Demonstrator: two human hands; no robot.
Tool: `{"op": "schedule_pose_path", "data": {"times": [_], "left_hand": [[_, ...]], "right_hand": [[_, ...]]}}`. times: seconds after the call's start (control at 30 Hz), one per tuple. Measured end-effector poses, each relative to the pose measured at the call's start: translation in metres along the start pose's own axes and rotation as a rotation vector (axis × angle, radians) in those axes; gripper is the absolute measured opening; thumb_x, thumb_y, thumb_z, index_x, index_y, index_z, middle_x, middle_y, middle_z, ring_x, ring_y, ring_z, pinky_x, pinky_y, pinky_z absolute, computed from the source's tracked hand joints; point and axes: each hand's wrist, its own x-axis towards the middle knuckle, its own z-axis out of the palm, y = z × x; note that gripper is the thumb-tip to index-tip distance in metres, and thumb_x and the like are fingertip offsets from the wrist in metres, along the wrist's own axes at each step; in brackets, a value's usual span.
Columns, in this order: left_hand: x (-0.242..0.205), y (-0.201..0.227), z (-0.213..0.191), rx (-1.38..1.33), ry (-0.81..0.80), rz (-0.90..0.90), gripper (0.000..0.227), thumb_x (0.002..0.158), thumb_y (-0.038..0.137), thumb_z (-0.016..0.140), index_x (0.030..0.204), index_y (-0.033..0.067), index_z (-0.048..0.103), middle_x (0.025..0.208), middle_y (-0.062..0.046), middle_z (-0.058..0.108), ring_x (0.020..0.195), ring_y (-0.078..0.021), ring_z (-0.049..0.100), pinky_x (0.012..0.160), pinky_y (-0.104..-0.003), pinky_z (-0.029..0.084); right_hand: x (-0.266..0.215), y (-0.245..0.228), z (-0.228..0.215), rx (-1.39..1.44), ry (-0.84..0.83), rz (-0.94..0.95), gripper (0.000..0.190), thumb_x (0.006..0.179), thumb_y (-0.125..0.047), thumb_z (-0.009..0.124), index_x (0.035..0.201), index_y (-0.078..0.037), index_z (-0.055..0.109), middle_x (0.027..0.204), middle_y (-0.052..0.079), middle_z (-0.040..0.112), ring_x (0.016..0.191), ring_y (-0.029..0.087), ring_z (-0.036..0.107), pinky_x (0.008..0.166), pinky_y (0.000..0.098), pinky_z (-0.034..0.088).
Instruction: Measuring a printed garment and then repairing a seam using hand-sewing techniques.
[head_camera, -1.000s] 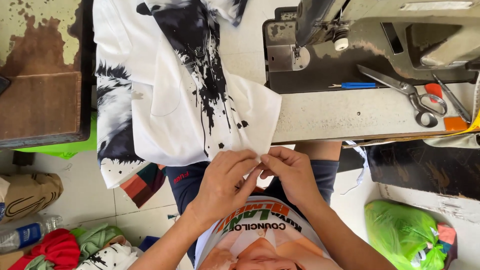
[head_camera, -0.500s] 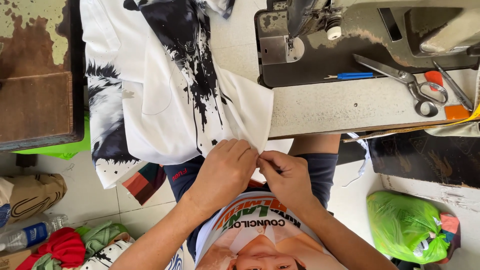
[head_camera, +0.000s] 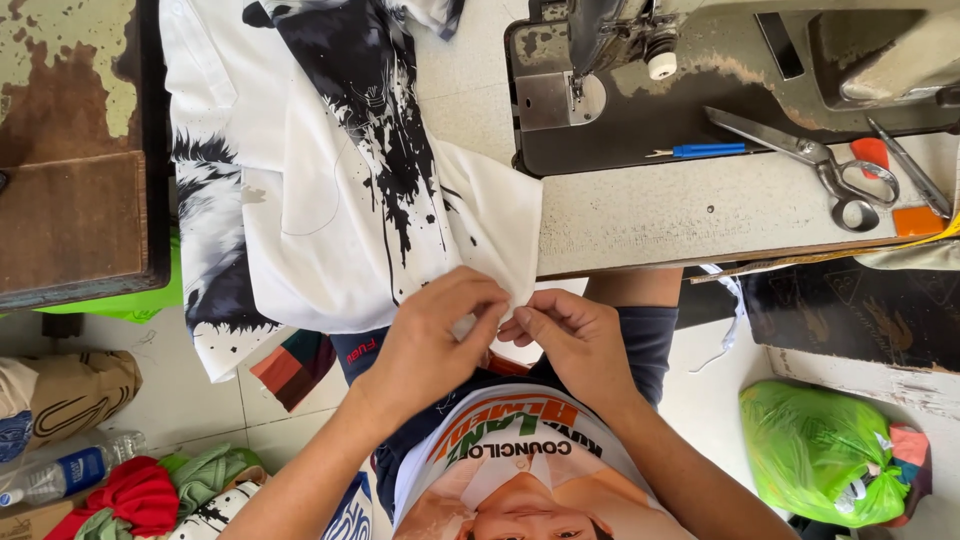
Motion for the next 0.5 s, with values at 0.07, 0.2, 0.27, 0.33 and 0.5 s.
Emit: {"op": "schedule_pose_path", "data": {"times": [0.07,0.2,0.27,0.33,0.5], "left_hand": [[-0.001,0.006,0.0,0.075,-0.006,0.07,0.008,0.088,-0.001,0.07,0.091,0.0047,0.074,0.081,-0.009,0.071,0.071,-0.0256,0.071,0.069,-0.034,0.058],[-0.002,0.007,0.003,0.194,-0.008,0.173,0.006,0.088,-0.005,0.071,0.091,-0.001,0.074,0.08,-0.013,0.07,0.071,-0.0269,0.071,0.068,-0.032,0.059],[-0.003,0.006,0.004,0.217,-0.008,0.18,0.006,0.087,-0.005,0.071,0.091,-0.0017,0.074,0.079,-0.013,0.07,0.071,-0.0271,0.071,0.068,-0.032,0.059],[-0.004,0.003,0.006,0.24,-0.011,0.188,0.005,0.087,-0.006,0.071,0.091,-0.0024,0.073,0.079,-0.013,0.069,0.071,-0.0273,0.071,0.067,-0.033,0.059],[-0.008,-0.013,0.018,0.346,0.038,0.234,0.01,0.081,-0.006,0.071,0.081,0.0033,0.068,0.07,-0.007,0.061,0.062,-0.0234,0.065,0.058,-0.031,0.056]], "right_hand": [[-0.001,-0.001,-0.001,0.003,0.001,-0.009,0.011,0.094,-0.004,0.069,0.091,0.003,0.077,0.072,0.014,0.077,0.071,0.016,0.075,0.072,0.0328,0.065],[-0.003,0.0,0.0,-0.039,0.012,-0.063,0.012,0.094,-0.006,0.07,0.092,0.003,0.079,0.07,0.013,0.077,0.069,0.013,0.072,0.071,0.0319,0.064],[-0.002,0.001,0.0,-0.087,0.015,-0.107,0.011,0.094,-0.005,0.07,0.092,0.002,0.079,0.068,0.011,0.076,0.068,0.011,0.07,0.07,0.0311,0.063],[-0.003,0.0,0.0,-0.134,0.019,-0.151,0.01,0.093,-0.005,0.071,0.091,0.001,0.079,0.067,0.01,0.076,0.068,0.009,0.068,0.069,0.0303,0.063],[-0.007,0.005,0.001,-0.429,0.046,-0.442,0.01,0.092,0.001,0.069,0.087,-0.005,0.076,0.064,0.011,0.072,0.06,0.021,0.075,0.063,0.0308,0.061]]}}
